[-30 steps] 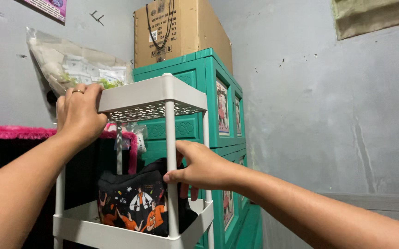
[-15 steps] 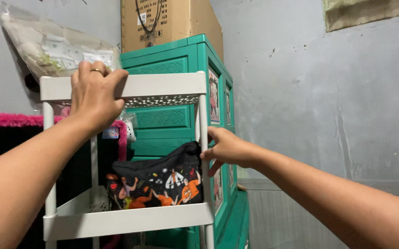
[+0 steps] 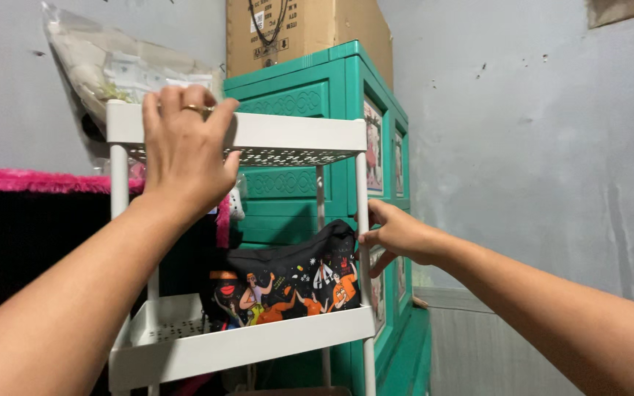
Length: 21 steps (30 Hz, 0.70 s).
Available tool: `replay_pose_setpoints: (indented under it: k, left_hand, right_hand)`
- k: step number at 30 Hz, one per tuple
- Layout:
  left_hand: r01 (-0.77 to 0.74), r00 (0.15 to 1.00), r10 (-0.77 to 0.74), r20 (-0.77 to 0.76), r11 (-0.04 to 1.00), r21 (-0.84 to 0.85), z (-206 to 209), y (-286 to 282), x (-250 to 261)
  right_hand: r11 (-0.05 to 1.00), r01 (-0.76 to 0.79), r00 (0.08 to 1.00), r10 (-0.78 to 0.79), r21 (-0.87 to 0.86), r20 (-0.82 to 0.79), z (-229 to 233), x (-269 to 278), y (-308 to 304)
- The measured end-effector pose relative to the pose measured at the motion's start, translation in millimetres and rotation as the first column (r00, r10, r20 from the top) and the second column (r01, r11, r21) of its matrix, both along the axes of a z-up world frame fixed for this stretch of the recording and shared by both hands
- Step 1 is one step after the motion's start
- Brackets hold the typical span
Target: The person disassembles a white plastic three-tier corner shelf. They remove the top shelf tray, then detach the vertical support poles one by one, and finally remove the remaining shelf trays and a small basket from the frame.
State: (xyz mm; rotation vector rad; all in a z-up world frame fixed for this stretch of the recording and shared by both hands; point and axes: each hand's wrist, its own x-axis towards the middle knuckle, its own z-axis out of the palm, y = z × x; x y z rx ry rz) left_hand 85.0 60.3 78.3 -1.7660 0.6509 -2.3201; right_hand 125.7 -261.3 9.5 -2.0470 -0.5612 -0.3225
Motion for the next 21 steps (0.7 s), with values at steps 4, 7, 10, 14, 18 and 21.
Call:
replay_pose_setpoints:
  k: [4, 7, 10, 14, 18, 21]
  left_hand:
    - [0.02, 1.0, -0.018, 0.009, 0.939, -0.342, -40.7, 29.3, -3.0]
    - [0.138, 0.954, -0.282, -0.105, 0.72, -0.68, -65.9, 43.0, 5.9]
    - [0.077, 0.848, -0.491, -0.202, 0.489, -0.869, -76.1, 54.1, 17.3]
    - [0.07, 0.83, -0.531, -0.173, 0.406, -0.911, -76.3, 62.3, 22.8]
    - [0.131, 0.831, -0.545, -0.111, 0.384, -0.914, -79.0, 51.8, 22.3]
    - [0.139, 0.834, -0.545, -0.083, 0.355, -0.925, -78.6, 43.9, 16.9]
  right_hand:
    - [0.997, -0.017, 0.996, 0.024, 0.08, -0.089, 1.6, 9.7, 4.5]
    - [0.994, -0.044, 0.994, 0.054, 0.096, -0.099, 1.9, 15.3, 5.5]
    - [0.995, -0.058, 0.995, 0.064, 0.084, -0.072, 2.9, 20.6, 4.9]
    - [0.993, -0.078, 0.996, 0.082, 0.092, -0.042, -0.2, 24.0, 2.6]
    - [0.992, -0.062, 0.997, 0.066, 0.106, -0.036, -5.8, 24.2, -2.7]
    - [0.994, -0.055, 0.998, 0.057, 0.094, -0.013, -6.3, 26.6, -4.1]
